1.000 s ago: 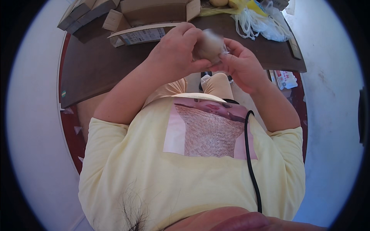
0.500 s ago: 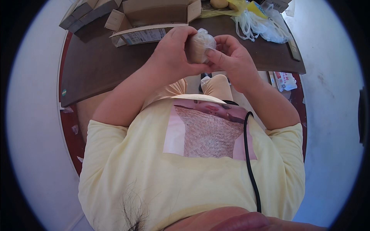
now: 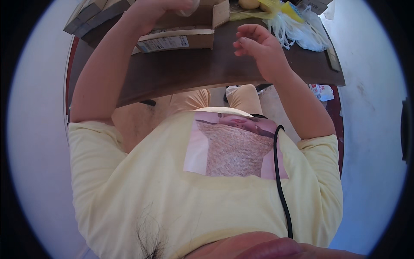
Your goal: The person places onions into small plastic bags, ties them, and puts them into a cardboard box. The person repeats this process for several onions and then closes the box flaps.
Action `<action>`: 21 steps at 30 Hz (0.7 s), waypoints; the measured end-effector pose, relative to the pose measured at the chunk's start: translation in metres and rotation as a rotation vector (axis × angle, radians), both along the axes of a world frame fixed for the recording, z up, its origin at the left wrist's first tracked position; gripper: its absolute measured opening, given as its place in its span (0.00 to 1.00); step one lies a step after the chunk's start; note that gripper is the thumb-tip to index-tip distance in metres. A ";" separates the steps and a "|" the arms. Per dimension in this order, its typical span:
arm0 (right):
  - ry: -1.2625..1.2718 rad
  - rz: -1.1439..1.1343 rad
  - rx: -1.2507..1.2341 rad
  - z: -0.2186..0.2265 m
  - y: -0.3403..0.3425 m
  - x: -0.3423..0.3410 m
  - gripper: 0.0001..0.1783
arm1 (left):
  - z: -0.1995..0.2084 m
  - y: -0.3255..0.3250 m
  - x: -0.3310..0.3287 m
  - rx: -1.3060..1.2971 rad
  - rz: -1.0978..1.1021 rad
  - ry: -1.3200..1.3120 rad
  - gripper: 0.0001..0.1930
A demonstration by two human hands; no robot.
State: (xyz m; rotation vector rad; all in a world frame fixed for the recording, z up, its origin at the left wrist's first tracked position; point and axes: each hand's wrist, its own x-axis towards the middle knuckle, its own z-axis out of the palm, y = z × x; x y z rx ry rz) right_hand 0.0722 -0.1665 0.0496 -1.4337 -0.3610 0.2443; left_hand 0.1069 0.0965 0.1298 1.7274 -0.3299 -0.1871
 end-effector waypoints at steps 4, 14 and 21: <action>-0.043 -0.040 -0.253 -0.028 -0.007 0.032 0.15 | -0.026 0.001 0.030 0.192 -0.056 0.249 0.05; -0.419 0.101 -0.611 -0.042 0.005 0.051 0.20 | -0.050 -0.003 0.050 0.319 -0.098 0.584 0.21; -0.693 0.130 -0.726 -0.046 0.017 0.060 0.25 | -0.045 -0.028 0.062 0.466 -0.180 0.680 0.23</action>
